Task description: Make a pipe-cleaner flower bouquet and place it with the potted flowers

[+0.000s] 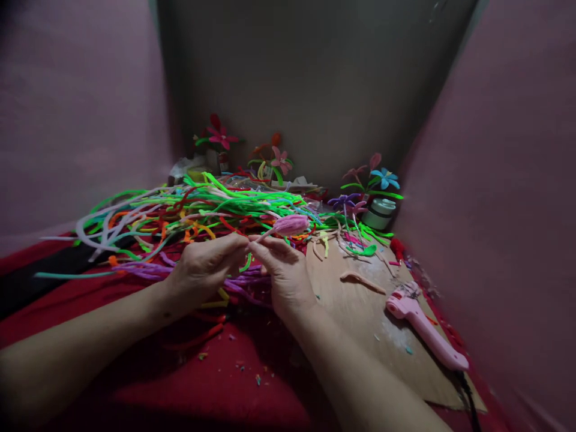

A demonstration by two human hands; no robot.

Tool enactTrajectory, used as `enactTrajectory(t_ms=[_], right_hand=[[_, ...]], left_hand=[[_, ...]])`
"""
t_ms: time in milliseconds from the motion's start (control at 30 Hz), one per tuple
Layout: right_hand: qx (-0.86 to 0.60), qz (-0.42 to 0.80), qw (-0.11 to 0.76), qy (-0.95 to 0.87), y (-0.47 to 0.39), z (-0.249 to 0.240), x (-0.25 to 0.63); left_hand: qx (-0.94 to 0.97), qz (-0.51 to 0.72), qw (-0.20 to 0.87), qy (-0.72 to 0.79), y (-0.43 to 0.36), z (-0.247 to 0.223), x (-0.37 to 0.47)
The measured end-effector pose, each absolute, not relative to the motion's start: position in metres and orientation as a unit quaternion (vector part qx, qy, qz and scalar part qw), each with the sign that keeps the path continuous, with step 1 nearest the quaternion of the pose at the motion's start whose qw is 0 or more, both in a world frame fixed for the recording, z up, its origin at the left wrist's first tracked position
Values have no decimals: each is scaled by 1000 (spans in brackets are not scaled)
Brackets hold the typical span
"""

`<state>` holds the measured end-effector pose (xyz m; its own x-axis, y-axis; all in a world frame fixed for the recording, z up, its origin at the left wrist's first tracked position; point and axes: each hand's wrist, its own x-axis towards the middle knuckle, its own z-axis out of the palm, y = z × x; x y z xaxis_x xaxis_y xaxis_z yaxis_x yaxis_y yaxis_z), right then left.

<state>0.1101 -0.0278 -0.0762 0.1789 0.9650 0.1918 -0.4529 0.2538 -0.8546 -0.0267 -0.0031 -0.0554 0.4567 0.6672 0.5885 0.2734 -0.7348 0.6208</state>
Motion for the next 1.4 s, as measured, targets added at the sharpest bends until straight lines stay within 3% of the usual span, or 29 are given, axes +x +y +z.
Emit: enactTrajectory(t_ms=[233,367,500,700,767,833,1000,1133,1233,1400], right_hand=[[-309,530,645,-456,-30,-67,115],[-287,536,649,-458,-31,-66,115],[-311,516,676,-423,-30,-70,112],[-356,452,694,-433,-32,-69,110],[-367,438,681,-457,-33,-68,110],[-362,439,671,-476,-34,-66,110],[-346,453,655,-496,-33,-65,114],[-308,526,632,-479,-30,-67,118],[-302,505,656,-472,-29,-68,118],[-313,473,701,-432,-30,-65,112]], left_hand=[[678,327,592,287,-1,-38,-29],[615,289,693,241,2,-36,-32],[679,298,620,257,-1,-37,-29],[807,433,269,298,-6,-48,-25],[813,438,247,293,-6,-50,-25],[786,414,345,302,-5,-49,-26],[591,292,707,256,2,-40,-32],[535,209,793,203,7,-37,-36],[614,233,718,232,4,-37,-35],[824,385,314,274,-1,-49,-28]])
